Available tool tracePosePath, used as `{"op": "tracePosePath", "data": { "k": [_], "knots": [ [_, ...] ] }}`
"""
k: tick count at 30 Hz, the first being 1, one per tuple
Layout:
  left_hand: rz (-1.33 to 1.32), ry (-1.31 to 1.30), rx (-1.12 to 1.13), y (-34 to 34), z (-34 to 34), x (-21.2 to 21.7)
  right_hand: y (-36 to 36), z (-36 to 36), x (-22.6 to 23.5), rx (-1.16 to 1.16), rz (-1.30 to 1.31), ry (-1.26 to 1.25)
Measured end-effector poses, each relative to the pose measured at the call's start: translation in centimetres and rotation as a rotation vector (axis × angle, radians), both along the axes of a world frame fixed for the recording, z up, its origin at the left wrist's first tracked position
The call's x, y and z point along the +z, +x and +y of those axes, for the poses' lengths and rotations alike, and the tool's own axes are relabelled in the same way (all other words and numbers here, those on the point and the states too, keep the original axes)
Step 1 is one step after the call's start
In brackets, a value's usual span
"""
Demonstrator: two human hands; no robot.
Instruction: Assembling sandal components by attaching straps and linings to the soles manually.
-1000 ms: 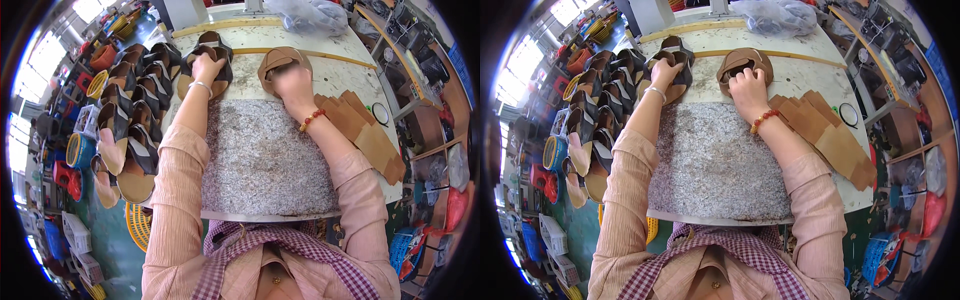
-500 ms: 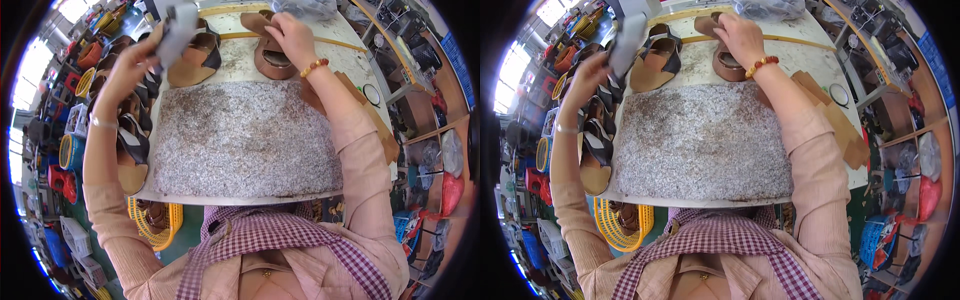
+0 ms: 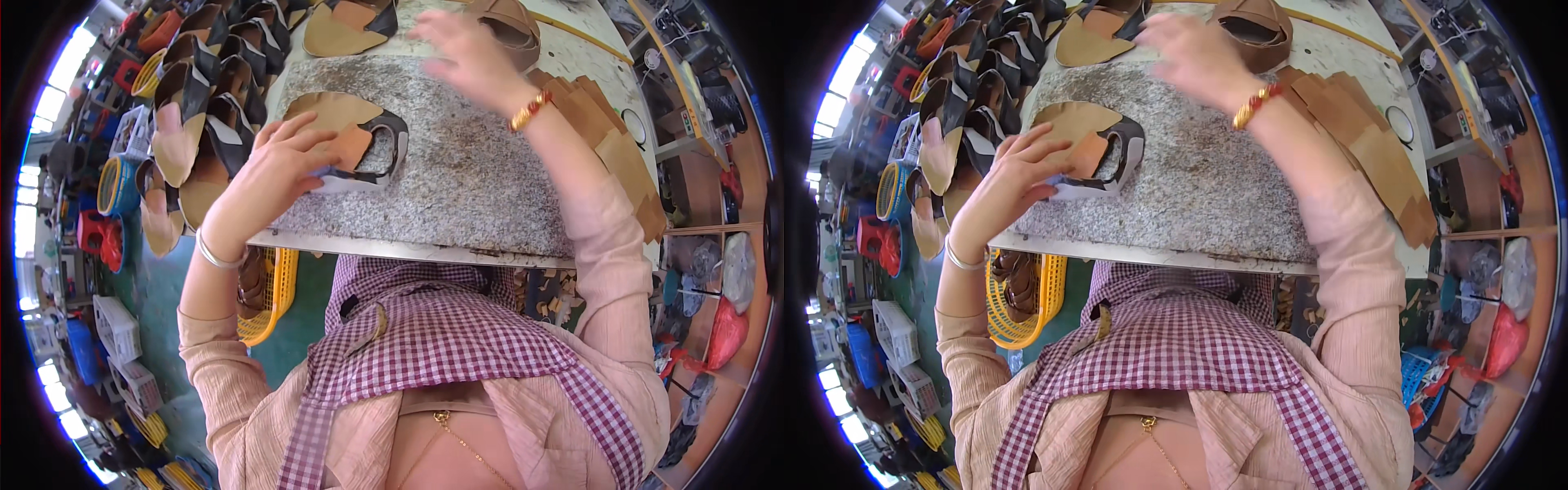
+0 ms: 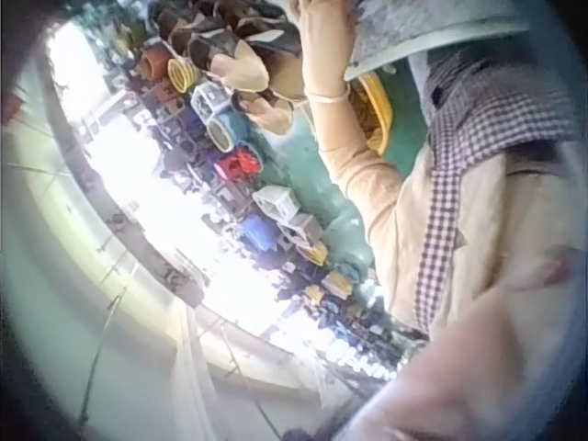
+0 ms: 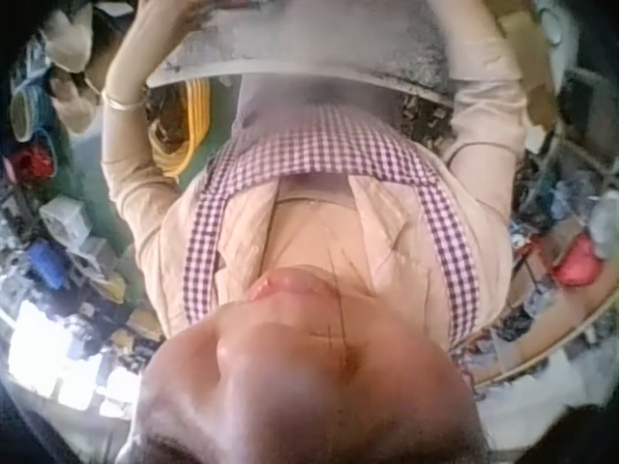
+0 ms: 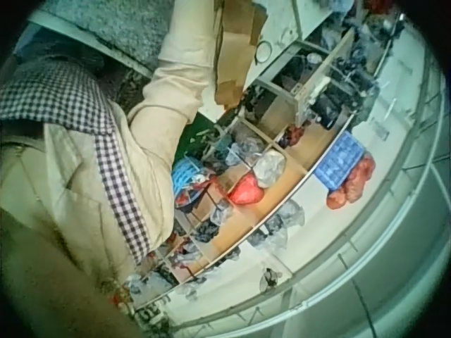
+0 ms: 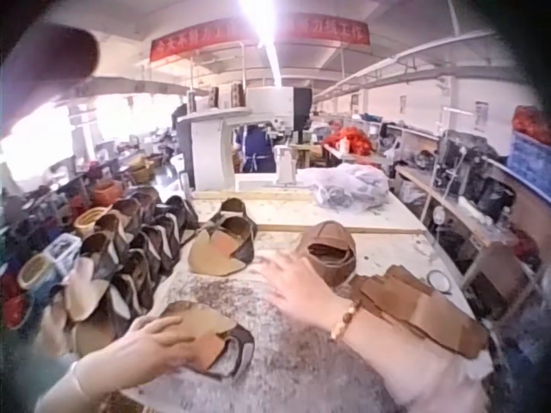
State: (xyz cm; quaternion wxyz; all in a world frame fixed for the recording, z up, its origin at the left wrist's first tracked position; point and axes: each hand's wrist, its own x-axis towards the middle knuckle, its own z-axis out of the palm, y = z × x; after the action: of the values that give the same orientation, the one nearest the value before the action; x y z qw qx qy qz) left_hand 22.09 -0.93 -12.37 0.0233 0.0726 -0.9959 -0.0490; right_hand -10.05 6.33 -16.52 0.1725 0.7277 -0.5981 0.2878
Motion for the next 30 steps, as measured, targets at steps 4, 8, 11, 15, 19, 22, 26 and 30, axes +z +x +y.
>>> {"op": "tracePosePath", "data": {
  "k": [4, 8, 11, 15, 19, 22, 26, 30],
  "knots": [
    [0.058, 0.051, 0.098, 1.4, 2.1, 0.1, 7.5, 4.0, -1.2, 0.409, 0.11, 0.382],
    [0.231, 0.188, 0.151, 2.3, 2.2, 0.3, 6.7, 4.2, -1.9, 0.322, 0.188, 0.299],
    [0.394, 0.315, 0.179, 2.4, 2.0, 0.1, 3.7, 3.1, 2.3, 0.15, 0.174, -0.154],
    [0.659, 0.375, 0.346, 1.8, 2.4, 0.3, -2.1, -1.4, 6.4, 0.945, -0.991, 0.123],
    [0.703, 0.53, 0.386, -0.9, 4.2, -0.5, -0.5, 3.8, 13.8, 0.085, -0.212, -0.087],
    [0.587, 0.58, 0.451, 1.2, 4.8, -2.6, 0.7, 4.1, 8.1, 0.101, -0.266, 0.228],
    [0.478, 0.52, 0.294, 0.3, 7.3, -2.9, 3.9, 11.5, -1.0, 0.028, 0.306, 0.287],
    [0.554, 0.457, 0.114, -2.8, 9.9, -2.4, 3.3, 15.5, -3.6, 0.013, -0.012, -0.013]
  ]
}}
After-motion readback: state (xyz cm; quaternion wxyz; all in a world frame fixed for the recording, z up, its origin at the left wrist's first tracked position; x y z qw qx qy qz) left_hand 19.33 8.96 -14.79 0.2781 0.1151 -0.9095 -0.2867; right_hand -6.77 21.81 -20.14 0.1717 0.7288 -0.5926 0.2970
